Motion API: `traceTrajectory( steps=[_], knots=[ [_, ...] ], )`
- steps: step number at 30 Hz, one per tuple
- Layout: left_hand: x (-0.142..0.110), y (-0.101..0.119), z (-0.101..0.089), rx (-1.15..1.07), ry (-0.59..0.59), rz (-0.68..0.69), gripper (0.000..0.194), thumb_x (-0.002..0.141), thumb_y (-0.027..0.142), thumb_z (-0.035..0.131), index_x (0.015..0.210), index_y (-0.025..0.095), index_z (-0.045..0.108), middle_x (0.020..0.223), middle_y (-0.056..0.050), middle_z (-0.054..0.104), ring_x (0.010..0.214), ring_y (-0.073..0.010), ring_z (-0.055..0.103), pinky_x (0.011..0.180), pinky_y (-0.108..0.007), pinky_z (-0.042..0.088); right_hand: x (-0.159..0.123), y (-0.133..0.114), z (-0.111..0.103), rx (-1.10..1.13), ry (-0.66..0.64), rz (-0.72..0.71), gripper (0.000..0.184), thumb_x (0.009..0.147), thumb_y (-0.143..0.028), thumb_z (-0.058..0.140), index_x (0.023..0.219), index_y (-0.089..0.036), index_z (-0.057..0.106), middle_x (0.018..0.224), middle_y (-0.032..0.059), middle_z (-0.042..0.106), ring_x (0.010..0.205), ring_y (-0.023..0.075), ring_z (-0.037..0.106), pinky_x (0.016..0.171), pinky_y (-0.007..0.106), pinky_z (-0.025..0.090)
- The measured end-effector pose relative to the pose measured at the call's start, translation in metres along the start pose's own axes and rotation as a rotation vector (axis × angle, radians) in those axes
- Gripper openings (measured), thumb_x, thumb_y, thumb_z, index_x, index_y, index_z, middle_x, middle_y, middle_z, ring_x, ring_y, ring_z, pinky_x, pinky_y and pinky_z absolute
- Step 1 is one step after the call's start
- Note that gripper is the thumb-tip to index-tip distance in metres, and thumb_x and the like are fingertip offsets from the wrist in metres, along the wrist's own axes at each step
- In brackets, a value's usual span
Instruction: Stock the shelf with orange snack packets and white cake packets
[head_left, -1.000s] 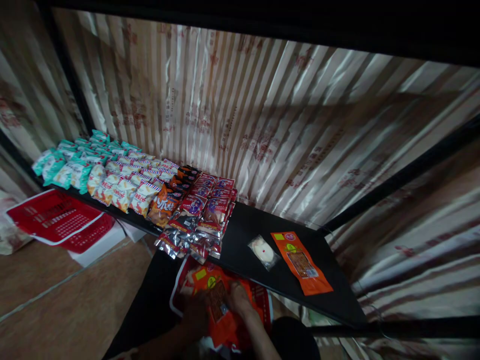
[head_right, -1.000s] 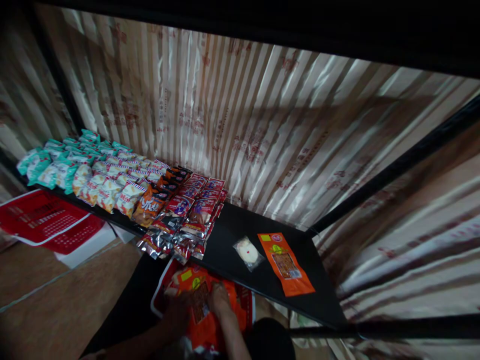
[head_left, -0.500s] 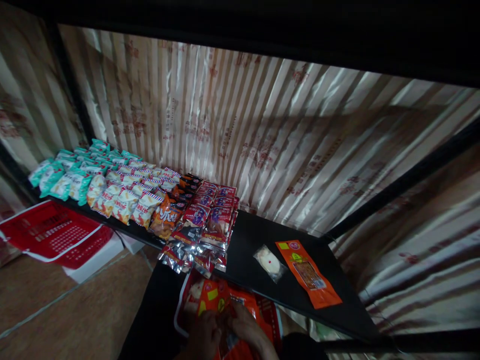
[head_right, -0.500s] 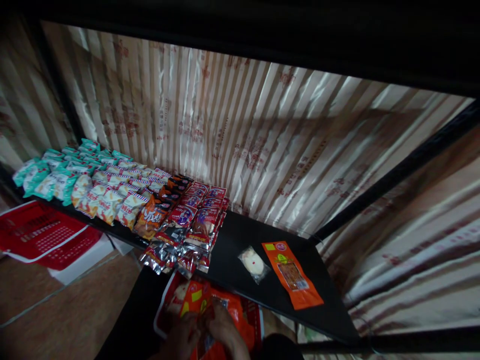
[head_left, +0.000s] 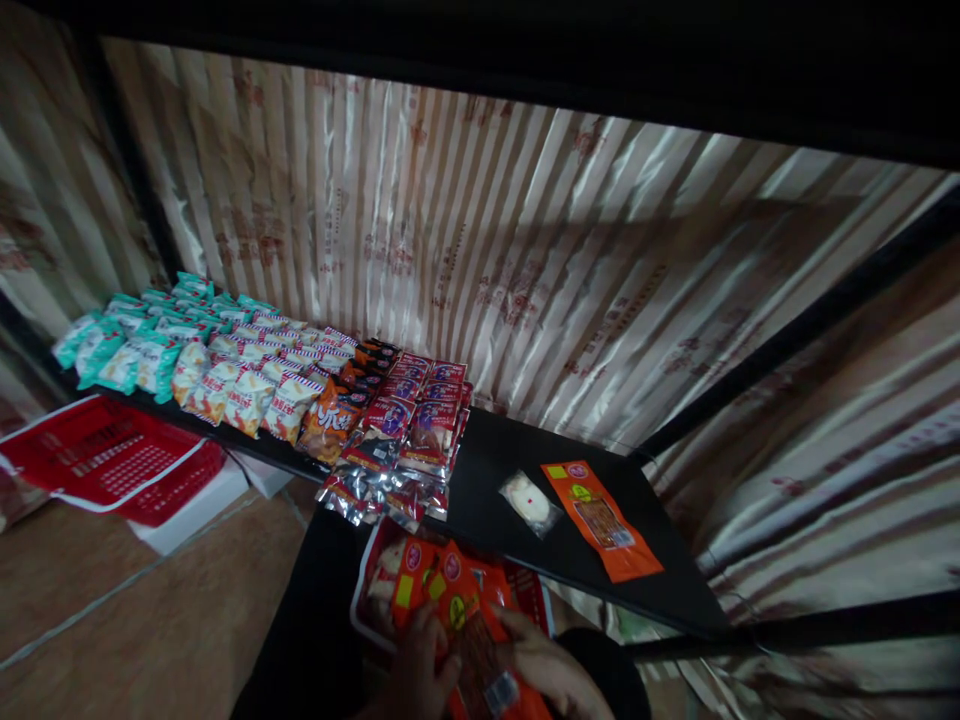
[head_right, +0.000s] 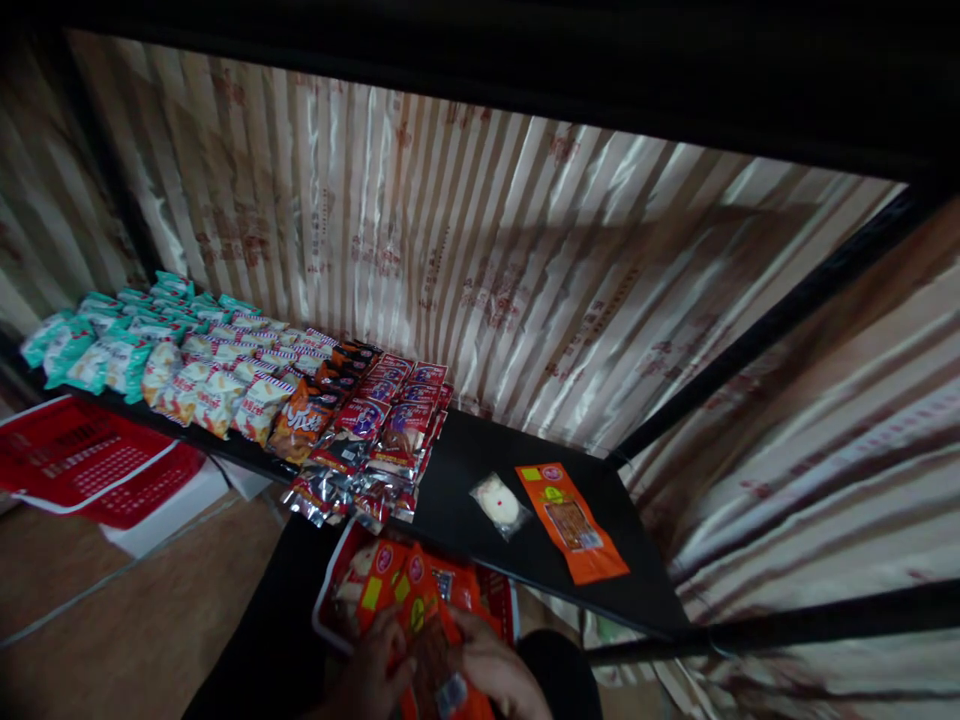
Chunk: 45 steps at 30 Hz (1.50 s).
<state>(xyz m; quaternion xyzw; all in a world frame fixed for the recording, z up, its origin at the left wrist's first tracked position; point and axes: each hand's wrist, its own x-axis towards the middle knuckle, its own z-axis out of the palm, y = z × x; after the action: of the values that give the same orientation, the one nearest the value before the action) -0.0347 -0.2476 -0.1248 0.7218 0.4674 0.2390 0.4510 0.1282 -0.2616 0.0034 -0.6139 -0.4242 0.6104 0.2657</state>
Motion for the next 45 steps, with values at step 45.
traceTrajectory(
  steps=[45],
  knots=[
    [0.068, 0.161, -0.054, -0.520, 0.035, -0.005, 0.038, 0.087, 0.045, 0.036, 0.112, 0.019, 0.051, 0.118, -0.008, 0.057, 0.112, -0.0173, 0.052, 0.096, -0.027, 0.040, 0.006, -0.063, -0.040, 0.132, 0.421, -0.422, 0.042, 0.068, -0.047, 0.064, 0.098, -0.018, 0.067, 0.099, 0.0058, 0.067, 0.099, 0.0272, 0.057, 0.088, 0.037, 0.043]
  ],
)
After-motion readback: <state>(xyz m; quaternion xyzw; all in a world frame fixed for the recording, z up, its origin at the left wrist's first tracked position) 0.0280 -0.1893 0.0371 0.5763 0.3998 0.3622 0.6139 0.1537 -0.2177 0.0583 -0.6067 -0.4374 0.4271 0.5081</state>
